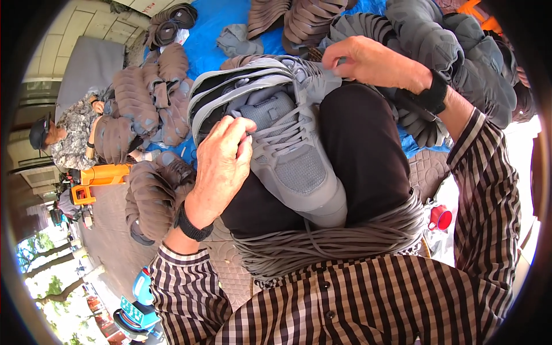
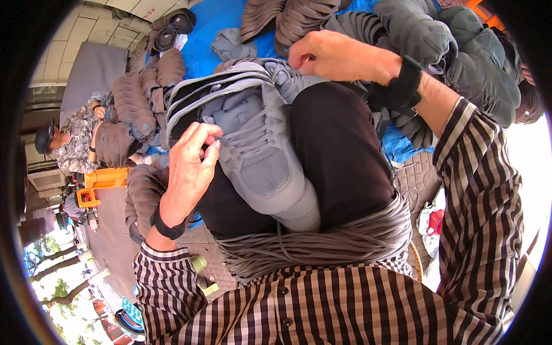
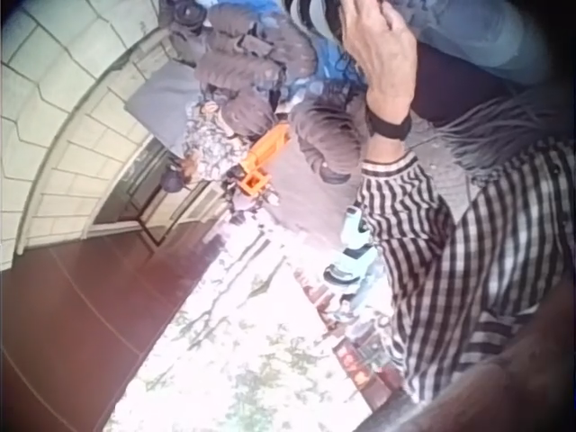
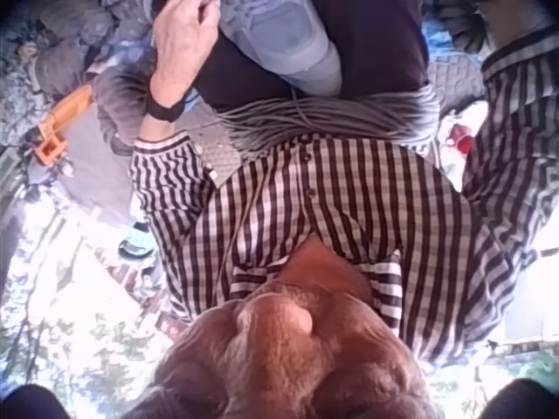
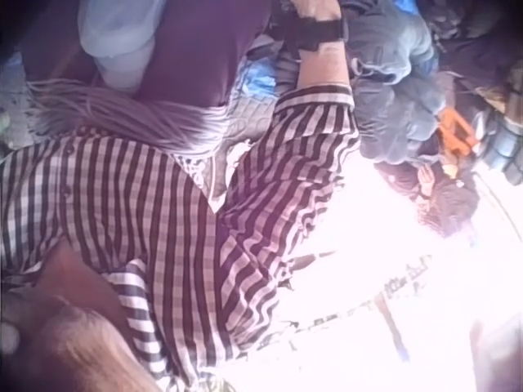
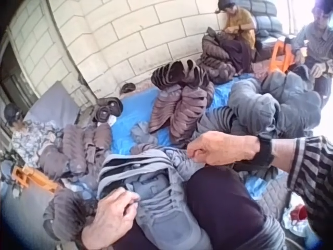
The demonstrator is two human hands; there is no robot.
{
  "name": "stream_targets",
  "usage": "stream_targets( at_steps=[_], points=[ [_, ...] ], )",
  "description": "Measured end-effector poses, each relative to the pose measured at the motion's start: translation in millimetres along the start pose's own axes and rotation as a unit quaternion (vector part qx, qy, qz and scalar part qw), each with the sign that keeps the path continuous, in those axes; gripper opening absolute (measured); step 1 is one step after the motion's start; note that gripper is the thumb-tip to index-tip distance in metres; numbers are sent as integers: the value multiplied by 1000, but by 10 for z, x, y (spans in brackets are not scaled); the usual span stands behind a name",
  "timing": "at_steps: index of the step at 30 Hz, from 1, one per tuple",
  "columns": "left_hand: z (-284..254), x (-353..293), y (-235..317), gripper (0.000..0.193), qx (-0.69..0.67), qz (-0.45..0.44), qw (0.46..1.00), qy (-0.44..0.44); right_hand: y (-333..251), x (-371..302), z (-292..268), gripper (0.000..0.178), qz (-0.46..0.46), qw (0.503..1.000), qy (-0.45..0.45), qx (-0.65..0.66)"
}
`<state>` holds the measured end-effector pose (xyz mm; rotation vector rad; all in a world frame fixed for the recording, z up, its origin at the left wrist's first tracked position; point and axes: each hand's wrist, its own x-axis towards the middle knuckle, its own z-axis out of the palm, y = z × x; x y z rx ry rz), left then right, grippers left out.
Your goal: Lacing shoelaces on a grey shoe and sorting multiple shoe uppers in a workshop.
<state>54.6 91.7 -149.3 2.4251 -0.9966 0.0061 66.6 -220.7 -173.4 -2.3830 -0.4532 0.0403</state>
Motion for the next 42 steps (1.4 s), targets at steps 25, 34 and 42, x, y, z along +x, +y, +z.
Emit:
stream_targets(
  at_steps=[25, 34, 42],
  points=[
    [-260, 27, 63, 13, 5, -16, 999, -45, -549, 476, 266, 12, -97, 975, -196, -32],
    [-190, 43, 65, 19, 148, 153, 977, 9, -363, 155, 174, 20, -165, 973, -83, -139],
    [-356, 93, 94, 8, -56, 36, 990, -123, -326, 234, 184, 22, -166, 978, -69, -103]
  ],
)
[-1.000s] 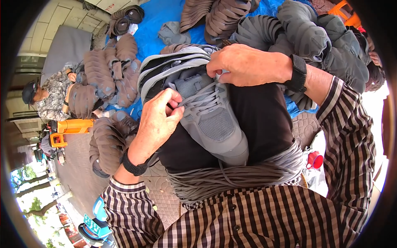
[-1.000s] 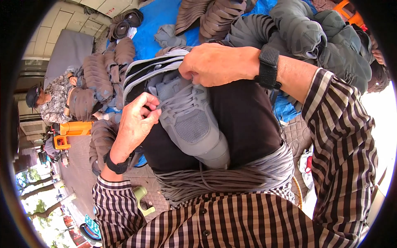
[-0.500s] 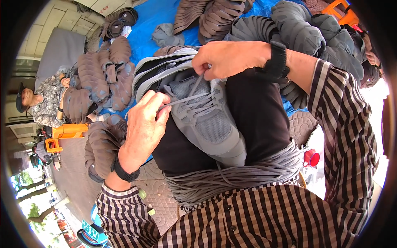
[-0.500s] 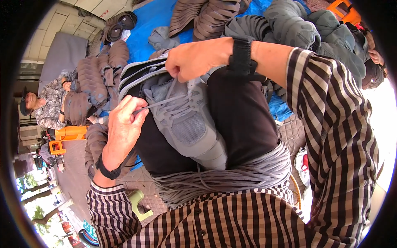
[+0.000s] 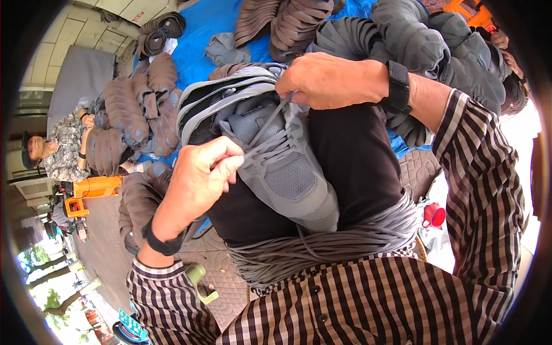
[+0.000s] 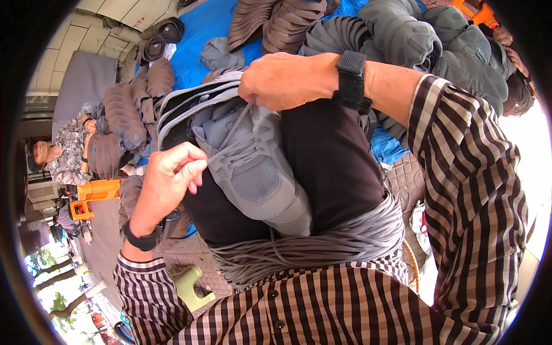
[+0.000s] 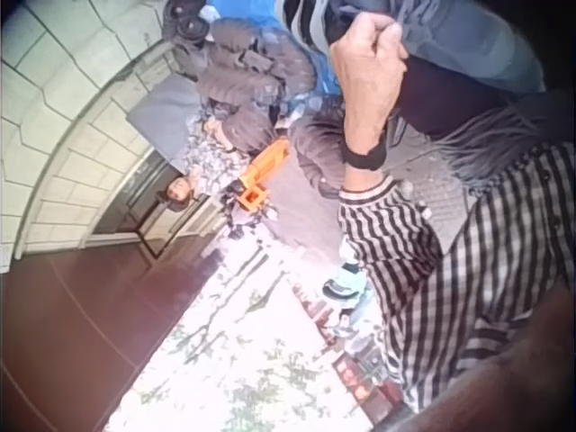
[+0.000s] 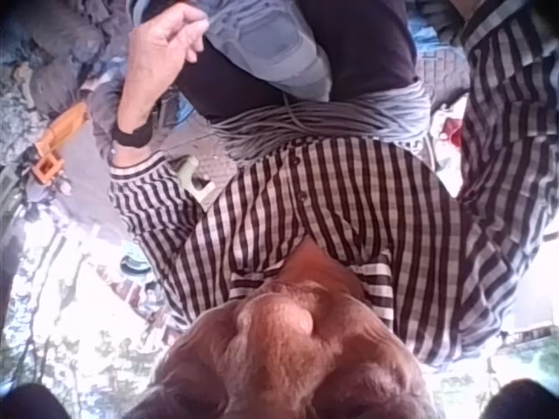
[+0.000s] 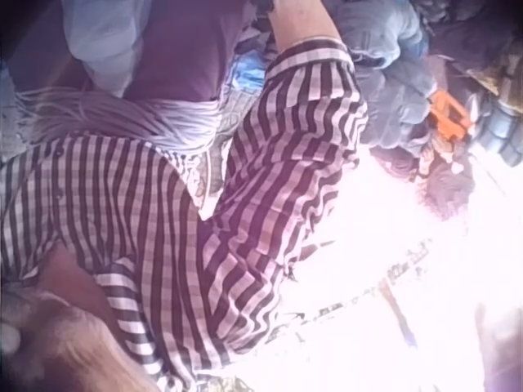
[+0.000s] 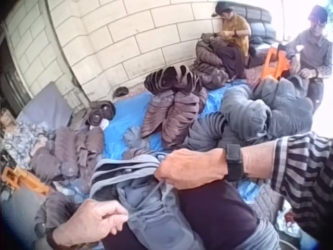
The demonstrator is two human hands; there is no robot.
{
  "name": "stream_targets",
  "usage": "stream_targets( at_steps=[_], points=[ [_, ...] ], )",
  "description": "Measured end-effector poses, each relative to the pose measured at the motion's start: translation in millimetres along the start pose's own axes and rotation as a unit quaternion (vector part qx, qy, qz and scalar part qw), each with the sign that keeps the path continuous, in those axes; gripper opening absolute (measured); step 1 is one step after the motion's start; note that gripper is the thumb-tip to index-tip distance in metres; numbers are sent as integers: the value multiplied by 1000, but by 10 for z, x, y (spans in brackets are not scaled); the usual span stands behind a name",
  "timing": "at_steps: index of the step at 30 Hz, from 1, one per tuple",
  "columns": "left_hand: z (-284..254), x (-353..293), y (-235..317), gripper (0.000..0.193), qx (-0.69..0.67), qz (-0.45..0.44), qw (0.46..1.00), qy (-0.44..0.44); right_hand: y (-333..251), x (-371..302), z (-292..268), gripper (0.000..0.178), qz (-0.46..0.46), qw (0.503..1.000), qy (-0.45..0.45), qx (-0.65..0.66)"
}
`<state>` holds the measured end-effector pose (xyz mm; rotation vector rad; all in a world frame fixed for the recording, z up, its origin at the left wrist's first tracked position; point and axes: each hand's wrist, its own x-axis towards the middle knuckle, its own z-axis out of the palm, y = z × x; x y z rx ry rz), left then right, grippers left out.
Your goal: Lacing shoelaces on a grey shoe and sorting multiple shoe uppers in a workshop.
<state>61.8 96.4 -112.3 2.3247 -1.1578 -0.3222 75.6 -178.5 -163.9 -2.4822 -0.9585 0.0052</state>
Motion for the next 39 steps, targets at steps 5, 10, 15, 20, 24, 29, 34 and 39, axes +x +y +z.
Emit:
stream_targets(
  at_steps=[5, 10, 15, 20, 24, 29, 34, 39],
  points=[
    [-51, -8, -27, 23, -437, -322, 833, -106, -4, -38, 37, 18, -7, 999, 22, -24],
    [56, -151, -280, 24, -266, -253, 924, -108, 91, -132, 15, 12, 20, 991, 6, -129],
    [-6, -324, -437, 14, -114, -158, 980, -49, 244, -149, 31, 10, -3, 974, 30, -225],
    [-151, -221, -215, 12, -239, -258, 931, -100, 269, -353, -72, 15, 14, 960, 38, -275],
    [-224, -234, -224, 19, -354, -286, 885, -96, 357, -506, -117, 19, 50, 958, 64, -277],
    [-262, -350, -330, 16, -313, -263, 907, -103, 435, -718, -153, 21, 98, 956, 70, -269],
    [-202, -406, -252, 17, -320, -259, 908, -79, 530, -955, -113, 17, 122, 957, 66, -256],
    [-162, -409, -226, 16, -66, -120, 990, -37, 651, -1191, -77, 12, 183, 944, 108, -253]
  ],
)
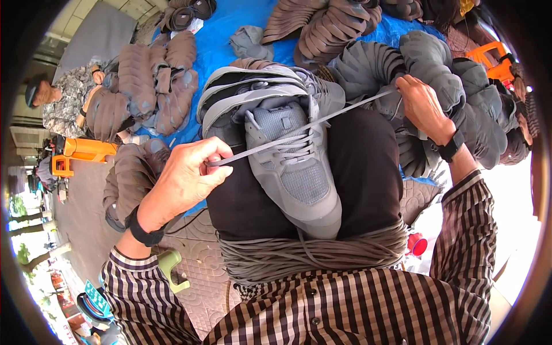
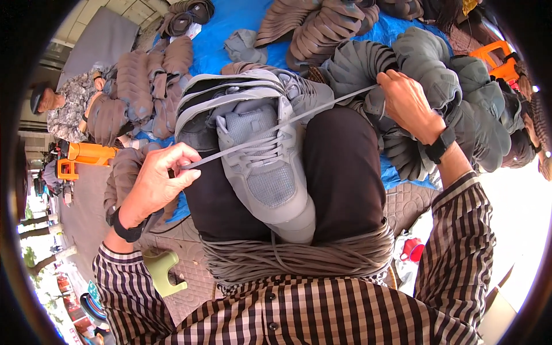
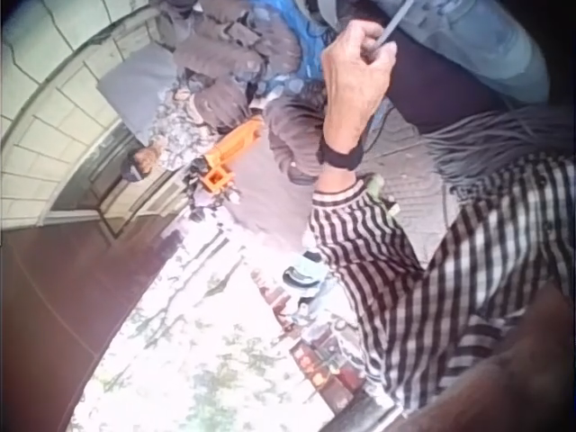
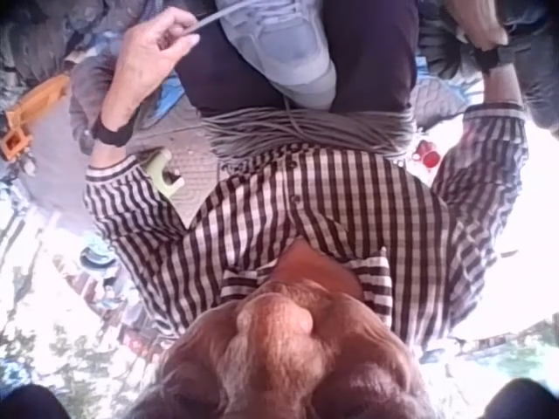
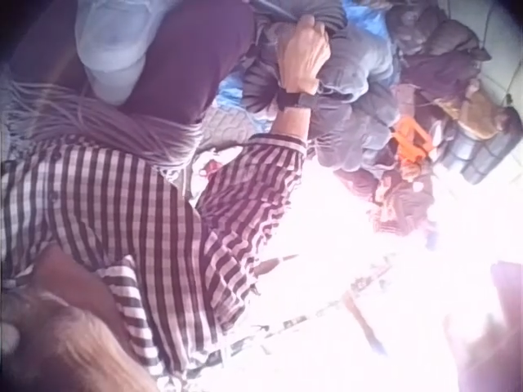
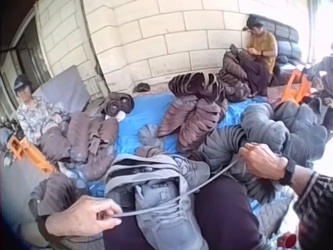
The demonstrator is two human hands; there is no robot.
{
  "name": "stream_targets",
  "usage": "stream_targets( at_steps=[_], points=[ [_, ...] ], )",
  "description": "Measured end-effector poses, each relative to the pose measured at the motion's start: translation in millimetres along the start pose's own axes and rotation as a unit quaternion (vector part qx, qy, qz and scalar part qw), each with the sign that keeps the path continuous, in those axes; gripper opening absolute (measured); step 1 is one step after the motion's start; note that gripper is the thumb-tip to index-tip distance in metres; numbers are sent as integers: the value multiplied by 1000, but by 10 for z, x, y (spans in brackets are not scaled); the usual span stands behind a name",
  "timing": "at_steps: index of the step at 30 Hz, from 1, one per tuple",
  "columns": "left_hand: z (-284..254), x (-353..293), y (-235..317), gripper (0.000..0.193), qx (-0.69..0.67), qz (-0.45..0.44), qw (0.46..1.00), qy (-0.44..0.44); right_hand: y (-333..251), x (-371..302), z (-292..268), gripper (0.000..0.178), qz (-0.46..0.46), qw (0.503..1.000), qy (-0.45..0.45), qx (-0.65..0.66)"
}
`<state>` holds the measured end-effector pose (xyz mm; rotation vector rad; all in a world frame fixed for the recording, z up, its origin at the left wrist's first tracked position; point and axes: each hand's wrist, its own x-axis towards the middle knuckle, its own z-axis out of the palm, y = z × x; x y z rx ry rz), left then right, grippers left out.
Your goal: Lacing shoelaces on a grey shoe and sorting multiple shoe uppers in a workshop.
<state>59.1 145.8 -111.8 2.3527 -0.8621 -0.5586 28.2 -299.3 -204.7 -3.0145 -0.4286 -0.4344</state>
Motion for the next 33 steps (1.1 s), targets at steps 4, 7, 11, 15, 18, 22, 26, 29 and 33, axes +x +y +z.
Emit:
stream_targets(
  at_steps=[4, 7, 11, 15, 18, 22, 26, 29, 33],
  points=[
    [107, 51, -8, 22, 187, 153, 963, 115, -20, -25, -28, 8, 25, 999, 15, 33],
    [172, 37, -83, 24, 358, 235, 896, 119, 48, -73, -1, 10, 30, 998, 15, 50],
    [181, -26, -193, 30, 448, 235, 856, 105, 118, -150, 20, 13, 39, 997, 4, 65],
    [142, -123, -158, 26, 522, 237, 807, 140, 178, -198, 5, 13, 67, 996, 13, 61],
    [91, -226, -152, 23, 562, 200, 786, 160, 252, -249, -43, 11, 85, 993, 43, 72],
    [-69, -358, -195, 24, 579, 134, 790, 151, 269, -299, -74, 10, 97, 992, 44, 64],
    [-261, -547, -317, 22, 591, 85, 792, 128, 317, -412, -126, 9, 121, 991, 46, 31],
    [-361, -814, -420, 17, 610, 16, 788, 82, 335, -500, -195, 10, 151, 987, 50, 15],
    [-329, -1078, -576, 11, 588, -29, 805, 79, 250, -597, -276, 12, 172, 979, 103, 24]
  ],
)
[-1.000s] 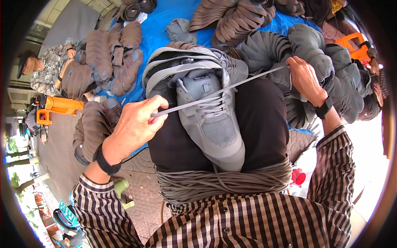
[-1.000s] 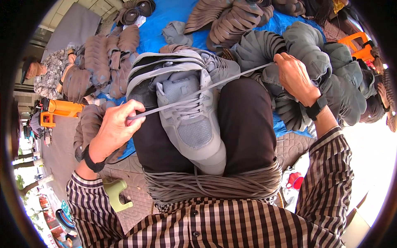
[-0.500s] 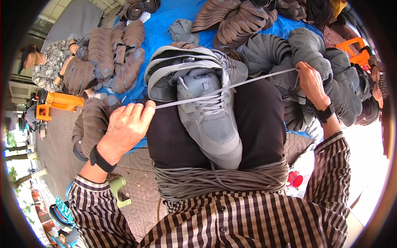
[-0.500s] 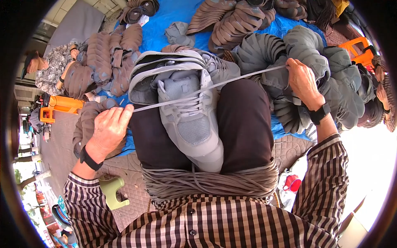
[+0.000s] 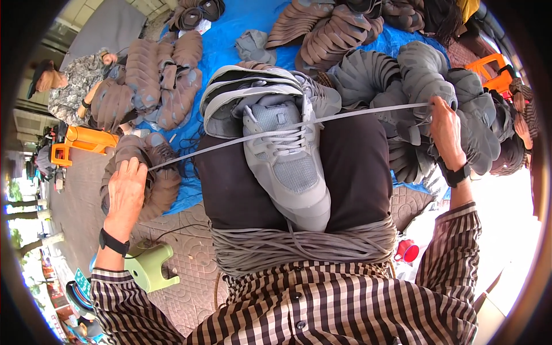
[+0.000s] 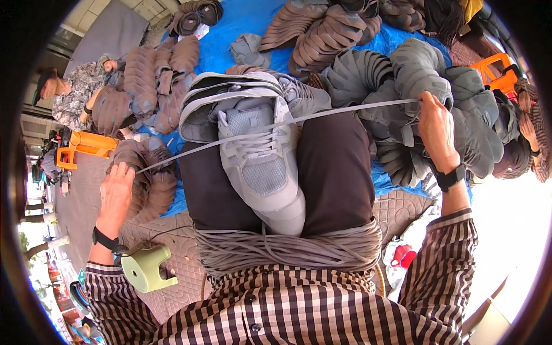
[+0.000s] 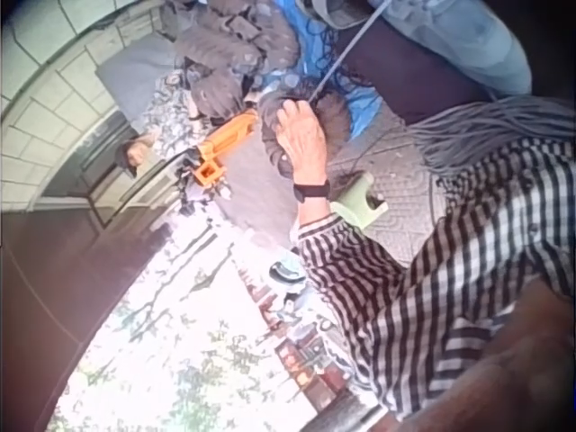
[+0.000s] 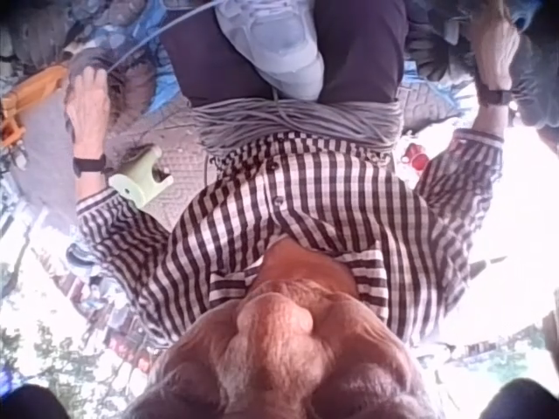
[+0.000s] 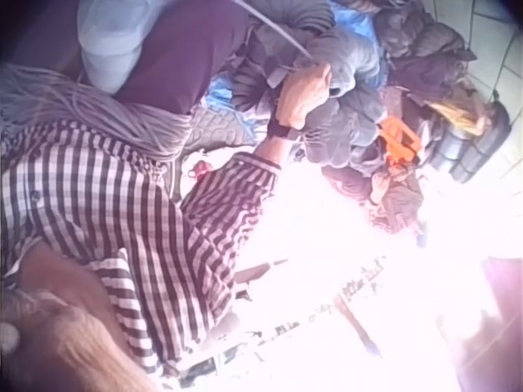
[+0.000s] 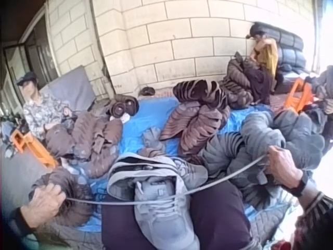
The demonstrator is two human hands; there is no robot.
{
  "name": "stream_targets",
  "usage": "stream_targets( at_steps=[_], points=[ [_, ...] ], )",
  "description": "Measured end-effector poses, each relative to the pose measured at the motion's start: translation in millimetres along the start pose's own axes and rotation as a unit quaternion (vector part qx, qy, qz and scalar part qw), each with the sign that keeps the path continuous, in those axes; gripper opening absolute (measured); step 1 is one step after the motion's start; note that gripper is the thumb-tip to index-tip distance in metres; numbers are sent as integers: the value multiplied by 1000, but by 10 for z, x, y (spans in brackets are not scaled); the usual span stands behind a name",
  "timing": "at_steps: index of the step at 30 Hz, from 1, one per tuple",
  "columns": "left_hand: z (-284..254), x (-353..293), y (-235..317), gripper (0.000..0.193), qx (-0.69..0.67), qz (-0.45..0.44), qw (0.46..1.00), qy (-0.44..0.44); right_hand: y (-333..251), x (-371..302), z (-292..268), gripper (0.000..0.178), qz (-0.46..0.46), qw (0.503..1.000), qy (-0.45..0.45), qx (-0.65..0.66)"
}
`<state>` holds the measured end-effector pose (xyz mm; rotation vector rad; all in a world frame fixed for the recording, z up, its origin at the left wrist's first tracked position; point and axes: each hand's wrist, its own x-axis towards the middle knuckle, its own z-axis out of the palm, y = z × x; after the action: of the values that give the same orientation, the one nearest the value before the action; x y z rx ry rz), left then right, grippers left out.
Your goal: Lacing shoelaces on a grey shoe and sorting multiple shoe uppers in a workshop.
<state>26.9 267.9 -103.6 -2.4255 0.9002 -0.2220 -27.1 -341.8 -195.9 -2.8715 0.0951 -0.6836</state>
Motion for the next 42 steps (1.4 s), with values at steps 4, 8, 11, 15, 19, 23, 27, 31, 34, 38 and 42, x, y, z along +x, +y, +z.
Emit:
stream_targets(
  at_steps=[4, 8, 11, 15, 19, 23, 27, 31, 34, 38, 42],
  points=[
    [253, -160, -37, 8, -13, -44, 999, -16, 102, -82, -203, 16, 70, 995, 61, -38],
    [481, -294, -109, 8, -58, -73, 995, -45, -74, -199, -349, 21, 90, 990, 109, 13],
    [604, -314, -91, 6, -80, -106, 990, -46, -231, -243, -466, 14, 99, 967, 142, 186],
    [820, -334, 25, 3, -148, -121, 981, -27, -933, -296, -694, 8, 84, 882, 95, 454],
    [1020, -442, 28, 8, -179, -137, 974, -25, -1567, -247, -577, 9, 30, 859, 2, 511],
    [1158, -438, 97, 6, -214, -151, 965, -5, -1768, -2, -130, 13, 54, 832, -111, 541],
    [1284, -503, 130, 5, -269, -177, 947, -15, -1803, 200, 267, 12, 50, 820, -142, 552],
    [1262, -459, 223, 9, -291, -202, 935, -7, -1760, 232, 481, 13, 94, 808, -180, 553],
    [1318, -434, 244, 10, -310, -204, 927, 53, -1761, 239, 635, 18, 123, 807, -194, 544],
    [1200, -367, 307, 7, -443, -294, 847, 21, -1789, 255, 664, 14, 127, 794, -193, 562],
    [632, -78, 649, 10, -552, -292, 772, 118, -1757, 194, 734, 6, 116, 818, -228, 515]
  ],
)
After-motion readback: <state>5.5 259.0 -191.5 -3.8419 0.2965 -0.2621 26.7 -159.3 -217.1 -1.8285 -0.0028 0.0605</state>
